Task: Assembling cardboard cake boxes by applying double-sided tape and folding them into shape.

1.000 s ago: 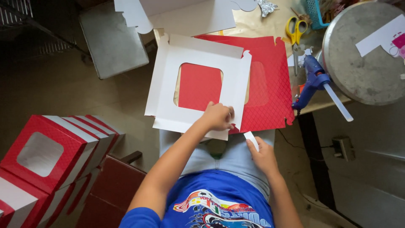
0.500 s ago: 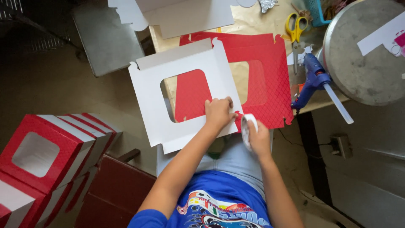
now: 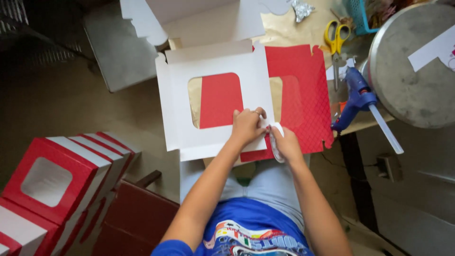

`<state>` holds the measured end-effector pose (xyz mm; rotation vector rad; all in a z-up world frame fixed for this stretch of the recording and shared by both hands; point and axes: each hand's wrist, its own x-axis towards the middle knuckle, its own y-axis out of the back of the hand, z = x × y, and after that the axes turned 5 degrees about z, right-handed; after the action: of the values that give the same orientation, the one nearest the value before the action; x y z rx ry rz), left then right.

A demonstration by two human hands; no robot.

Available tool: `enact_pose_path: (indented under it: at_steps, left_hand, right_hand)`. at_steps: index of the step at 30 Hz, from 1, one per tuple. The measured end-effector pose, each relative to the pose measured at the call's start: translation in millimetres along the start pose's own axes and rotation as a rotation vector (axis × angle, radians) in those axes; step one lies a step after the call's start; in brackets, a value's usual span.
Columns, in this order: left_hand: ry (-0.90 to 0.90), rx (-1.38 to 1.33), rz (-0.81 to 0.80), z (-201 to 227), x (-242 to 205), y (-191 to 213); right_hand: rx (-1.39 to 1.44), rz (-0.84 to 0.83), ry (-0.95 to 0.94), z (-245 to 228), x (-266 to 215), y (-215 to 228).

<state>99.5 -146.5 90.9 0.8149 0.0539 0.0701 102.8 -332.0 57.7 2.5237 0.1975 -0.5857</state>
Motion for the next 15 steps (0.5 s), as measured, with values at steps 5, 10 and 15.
enact_pose_path:
  at_steps: [5,10,15]
  left_hand:
    - [-0.113,-0.089,-0.001,-15.5,-14.4,5.0]
    - [-0.102,0.173,0.051,-16.2,-36.9,20.3]
    - [-0.067,0.314,-0.039,-26.6,-42.5,2.3]
  right_hand:
    - [0.054,0.111,0.085,-18.2,1.2,-7.1]
    - [-0.010,0.087,0.165,2.4,-21.0,-12.8]
    - [-0.044,-0.006,0.137,-2.7,-24.3,-8.2]
